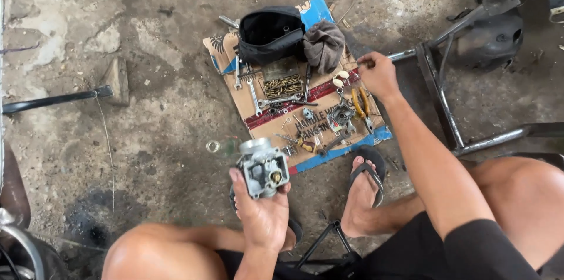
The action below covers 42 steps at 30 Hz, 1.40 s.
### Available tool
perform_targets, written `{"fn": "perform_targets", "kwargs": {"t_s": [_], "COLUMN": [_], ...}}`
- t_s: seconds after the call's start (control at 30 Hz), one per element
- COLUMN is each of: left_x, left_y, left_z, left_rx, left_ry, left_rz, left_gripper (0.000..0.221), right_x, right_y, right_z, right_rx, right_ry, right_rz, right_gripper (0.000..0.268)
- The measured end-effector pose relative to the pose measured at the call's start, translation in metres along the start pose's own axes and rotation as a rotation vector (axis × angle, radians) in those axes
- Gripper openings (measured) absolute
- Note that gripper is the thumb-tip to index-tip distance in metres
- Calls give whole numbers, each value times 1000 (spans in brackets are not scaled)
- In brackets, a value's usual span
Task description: Disassembling and inspecting a motorcycle carburetor, focusing on the jets and float assembly.
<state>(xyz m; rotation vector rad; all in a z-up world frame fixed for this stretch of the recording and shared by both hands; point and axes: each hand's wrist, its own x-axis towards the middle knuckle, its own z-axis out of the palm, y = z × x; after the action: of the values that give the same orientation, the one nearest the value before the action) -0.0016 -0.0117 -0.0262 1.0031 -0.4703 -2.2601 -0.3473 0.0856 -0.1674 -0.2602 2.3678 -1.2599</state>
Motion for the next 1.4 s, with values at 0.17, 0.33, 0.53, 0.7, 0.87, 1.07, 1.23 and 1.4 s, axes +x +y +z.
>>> {"fn": "perform_targets", "kwargs": {"t_s": [0.17, 0.33, 0.53, 0.7, 0.87, 1.07, 1.23, 1.4], "left_x": [7, 16, 18, 15, 5, -13, -36, -54], "left_y": [3, -1, -5, 2, 22, 53, 40, 28], "left_z": [-15, -25, -25, 8, 52, 102, 108, 109], "left_rx": [-20, -61, -84, 62, 92, 41, -76, -172], "left_ry": [130, 120, 85, 50, -229, -276, -303, -284], "left_rz": [-7, 20, -12, 74, 275, 530, 402, 353], "left_gripper": [61, 61, 72, 72, 86, 82, 90, 83], "right_x": [95, 109, 100, 35, -68, -191, -250, -275], "right_y": [146, 160, 137, 28, -115, -193, -201, -188], "right_z": [43, 58, 60, 38, 7, -40, -48, -44], "right_rx": [-447, -508, -553, -273, -45, 42, 200, 133], "right_ry": [55, -29, -85, -34, -279, -307, -266, -107], "right_rz": [-274, -201, -365, -721, -781, -990, -981, -952], "right_gripper": [27, 32, 31, 18, 18, 26, 21, 23]}}
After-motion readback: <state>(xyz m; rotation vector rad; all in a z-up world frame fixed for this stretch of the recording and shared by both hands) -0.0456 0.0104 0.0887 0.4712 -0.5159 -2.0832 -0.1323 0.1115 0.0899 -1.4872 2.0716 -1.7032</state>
